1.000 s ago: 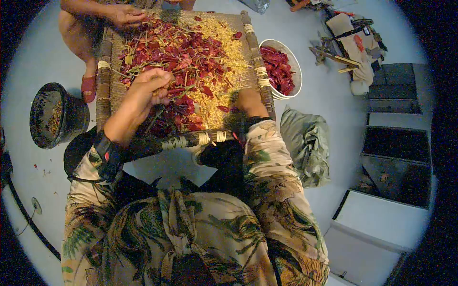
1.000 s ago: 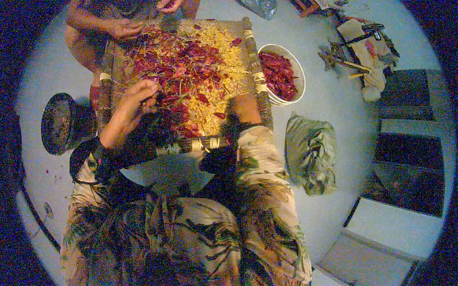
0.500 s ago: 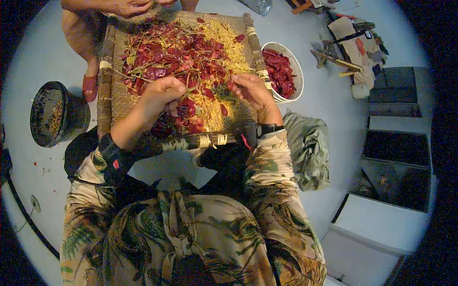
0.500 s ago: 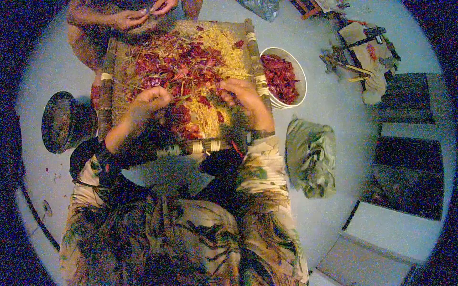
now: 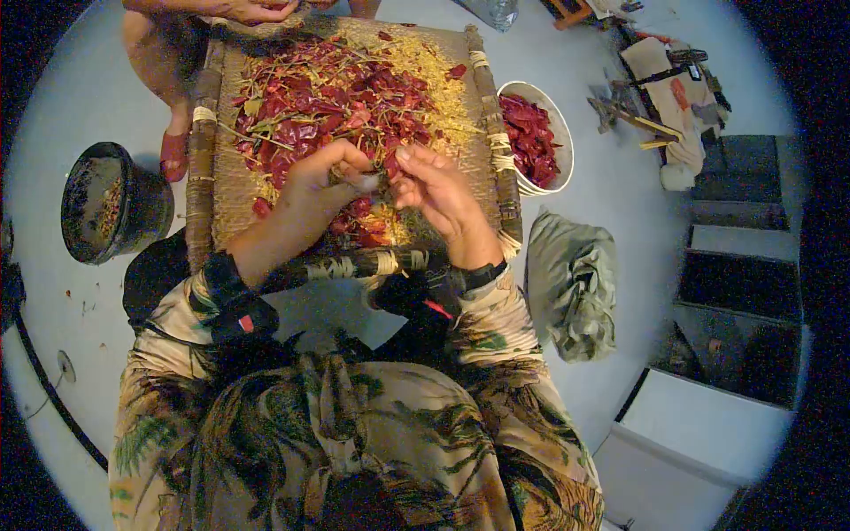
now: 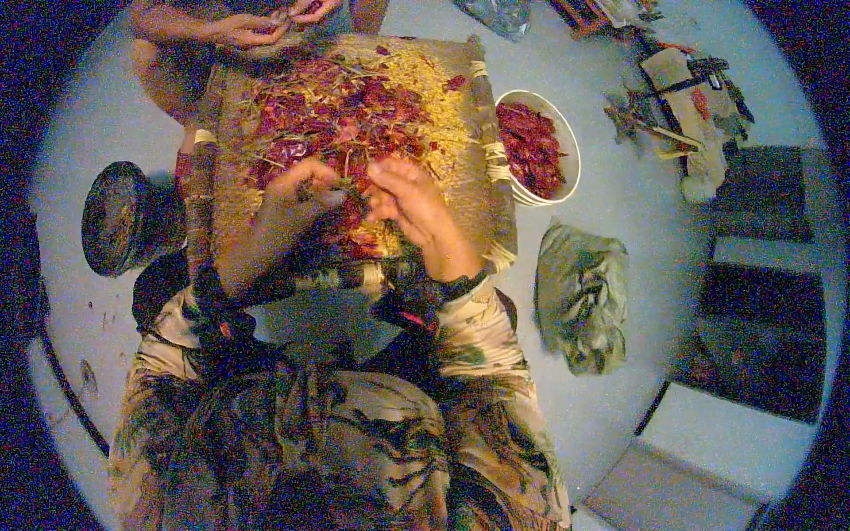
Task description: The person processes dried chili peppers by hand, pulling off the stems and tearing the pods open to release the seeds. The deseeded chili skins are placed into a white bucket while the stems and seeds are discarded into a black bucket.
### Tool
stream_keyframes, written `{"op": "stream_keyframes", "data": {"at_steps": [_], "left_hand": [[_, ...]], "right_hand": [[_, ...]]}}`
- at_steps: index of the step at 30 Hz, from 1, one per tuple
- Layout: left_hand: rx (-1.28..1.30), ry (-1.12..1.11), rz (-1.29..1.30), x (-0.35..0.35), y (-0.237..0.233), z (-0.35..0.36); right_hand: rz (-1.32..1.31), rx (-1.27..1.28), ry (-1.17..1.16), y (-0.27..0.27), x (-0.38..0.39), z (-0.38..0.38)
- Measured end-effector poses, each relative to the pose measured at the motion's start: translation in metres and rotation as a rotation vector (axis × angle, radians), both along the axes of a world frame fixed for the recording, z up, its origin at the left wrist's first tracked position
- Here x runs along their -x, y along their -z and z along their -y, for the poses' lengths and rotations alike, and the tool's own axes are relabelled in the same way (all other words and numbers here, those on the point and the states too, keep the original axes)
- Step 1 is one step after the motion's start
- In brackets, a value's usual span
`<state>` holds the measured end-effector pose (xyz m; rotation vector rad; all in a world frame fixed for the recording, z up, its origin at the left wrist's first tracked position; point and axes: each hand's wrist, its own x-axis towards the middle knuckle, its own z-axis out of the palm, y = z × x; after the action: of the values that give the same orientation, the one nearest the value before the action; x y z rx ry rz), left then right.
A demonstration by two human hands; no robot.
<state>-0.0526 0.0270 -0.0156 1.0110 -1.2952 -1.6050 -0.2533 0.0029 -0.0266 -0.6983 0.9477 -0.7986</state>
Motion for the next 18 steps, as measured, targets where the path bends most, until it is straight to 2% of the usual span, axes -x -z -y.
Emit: {"op": "stream_keyframes", "data": {"at_steps": [2, 5, 8, 12, 16, 18], "left_hand": [[0.055, -0.011, 0.03, -0.002, -0.005, -0.002], [0.383, -0.081, 0.238, -0.003, -0.003, 0.001], [0.536, -0.084, 0.361, -0.008, -0.002, 0.003], [0.515, -0.111, 0.378, -0.008, 0.005, 0.004], [0.455, -0.145, 0.315, -0.009, 0.005, 0.005], [0.45, -0.151, 0.312, -0.009, 0.006, 0.007]], "right_hand": [[0.042, -0.017, 0.029, 0.001, -0.01, -0.005], [0.112, -0.06, 0.054, 0.0, -0.019, -0.011], [0.131, -0.108, 0.056, 0.002, -0.024, -0.011], [-0.041, -0.019, 0.004, 0.007, -0.023, -0.011], [-0.542, 0.659, 0.148, -0.005, -0.04, -0.017], [-0.649, 0.822, 0.064, -0.003, -0.037, -0.016]]}}
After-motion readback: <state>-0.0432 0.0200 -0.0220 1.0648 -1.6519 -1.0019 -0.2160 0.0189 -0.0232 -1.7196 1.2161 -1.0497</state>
